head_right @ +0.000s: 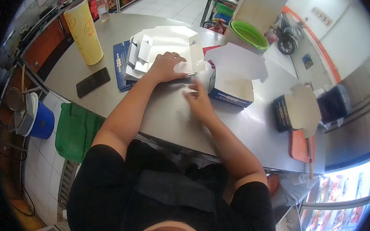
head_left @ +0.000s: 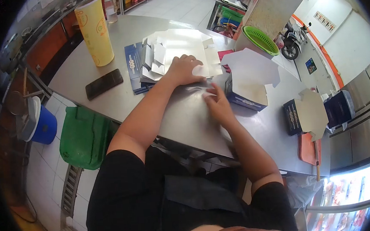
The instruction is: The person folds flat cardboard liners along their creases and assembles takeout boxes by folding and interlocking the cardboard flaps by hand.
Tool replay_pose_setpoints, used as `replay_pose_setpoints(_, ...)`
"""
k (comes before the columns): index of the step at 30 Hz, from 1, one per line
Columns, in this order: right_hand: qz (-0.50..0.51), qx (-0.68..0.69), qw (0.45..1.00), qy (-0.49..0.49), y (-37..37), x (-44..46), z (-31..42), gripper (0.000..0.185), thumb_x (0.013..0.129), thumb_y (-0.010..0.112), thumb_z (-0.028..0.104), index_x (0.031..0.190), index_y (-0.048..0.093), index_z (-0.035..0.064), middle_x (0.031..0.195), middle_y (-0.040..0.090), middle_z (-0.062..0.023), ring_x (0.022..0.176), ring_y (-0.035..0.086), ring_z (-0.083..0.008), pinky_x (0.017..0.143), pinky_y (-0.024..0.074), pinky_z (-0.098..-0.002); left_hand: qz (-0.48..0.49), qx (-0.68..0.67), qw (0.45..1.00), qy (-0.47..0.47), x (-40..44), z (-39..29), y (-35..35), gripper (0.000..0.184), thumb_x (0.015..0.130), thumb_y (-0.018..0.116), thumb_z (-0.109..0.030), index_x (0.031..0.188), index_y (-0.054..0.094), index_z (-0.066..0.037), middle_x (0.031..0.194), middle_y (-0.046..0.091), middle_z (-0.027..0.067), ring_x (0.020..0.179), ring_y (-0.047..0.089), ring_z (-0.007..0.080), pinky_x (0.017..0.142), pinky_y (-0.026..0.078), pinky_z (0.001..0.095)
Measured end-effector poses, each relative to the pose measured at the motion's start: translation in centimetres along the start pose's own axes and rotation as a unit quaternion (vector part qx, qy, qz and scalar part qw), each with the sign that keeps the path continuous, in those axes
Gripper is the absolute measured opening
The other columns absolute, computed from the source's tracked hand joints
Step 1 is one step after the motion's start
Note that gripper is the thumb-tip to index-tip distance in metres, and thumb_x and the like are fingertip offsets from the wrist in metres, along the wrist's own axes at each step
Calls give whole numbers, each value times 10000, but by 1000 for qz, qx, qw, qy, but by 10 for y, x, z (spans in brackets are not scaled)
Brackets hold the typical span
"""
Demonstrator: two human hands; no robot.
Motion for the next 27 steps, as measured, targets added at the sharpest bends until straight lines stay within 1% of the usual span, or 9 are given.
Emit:
replay_pose_setpoints(3,-73,263,938,215,-17,15,-32,784,1016,682,252,1642,265,30,1515,466,-168,1294,526,-287,989,514,-377,-47,15,998,50,1,-11,4,660,816,776,-647,1326,719,-231,1413,624,92,1377,522,291,1105,396,497)
replay_pose_setpoints(7,-87,209,953,201,-22,46,-34,781,1006,673,242,1639,281,7,1514,475,-133,1303,518,-291,985,510,-389,-71,1,993,97,0,-28,7,636,844,767,-608,1343,705,-219,1414,620,97,1371,527,289,1099,402,500)
replay_pose_setpoints(10,0,216,968,127,-5,70,-30,702,1000,671,212,1612,379,26,1505,497,-119,1295,528,-267,981,506,-383,-87,-15,992,94,0,-30,4,569,888,744,-546,1341,698,-205,1394,631,100,1329,558,294,1063,431,500)
replay_pose_setpoints(11,-48,200,973,101,-7,64,-19,603,1017,659,211,1569,473,59,1506,509,-133,1315,527,-260,1028,483,-387,-91,-20,993,77,1,-30,2,541,904,734,-518,1337,697,-196,1382,636,100,1307,572,295,1046,443,496)
replay_pose_setpoints(13,-64,-57,990,-107,-9,72,-7,596,1034,647,233,1580,462,82,1521,496,-155,1353,505,-285,1094,442,-402,-98,-37,993,54,1,-28,-7,430,987,657,-365,1336,695,-116,1335,651,137,1245,601,350,1048,460,496)
replay_pose_setpoints(15,-53,-237,930,-276,4,57,24,606,1056,631,262,1604,428,102,1543,465,-196,1429,440,-339,1208,332,-434,-110,-83,990,30,4,-19,-15,375,1002,627,-323,1289,712,-98,1247,681,139,1158,632,361,988,486,494)
replay_pose_setpoints(19,-29,-173,939,-295,12,41,47,692,987,696,272,1570,419,20,1516,478,-252,1419,418,-436,1203,303,-510,-217,-76,973,-17,2,-5,-47,318,1053,563,-286,1184,732,-51,1100,708,156,1019,658,387,895,508,489)
replay_pose_setpoints(22,-57,-273,896,-347,15,28,64,736,974,714,294,1561,396,-16,1517,472,-250,1414,418,-456,1208,281,-546,-438,-130,889,-18,-23,3,-98,294,1075,545,-284,1152,719,-60,1061,700,148,991,651,364,871,470,518)
replay_pose_setpoints(27,-48,-244,869,-428,-3,0,139,842,909,783,318,1577,383,-3,1595,402,-248,1503,334,-477,1231,265,-550,-384,-571,726,-27,-39,-46,-113,663,1154,319,-491,1562,419,22,1542,516,170,1414,493,236,1195,343,380)
Point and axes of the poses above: each hand's wrist, its own x-axis towards the middle knuckle, its own y-axis out of the palm, z = x × y, the point moved 10 cm from there along x, towards the middle knuckle
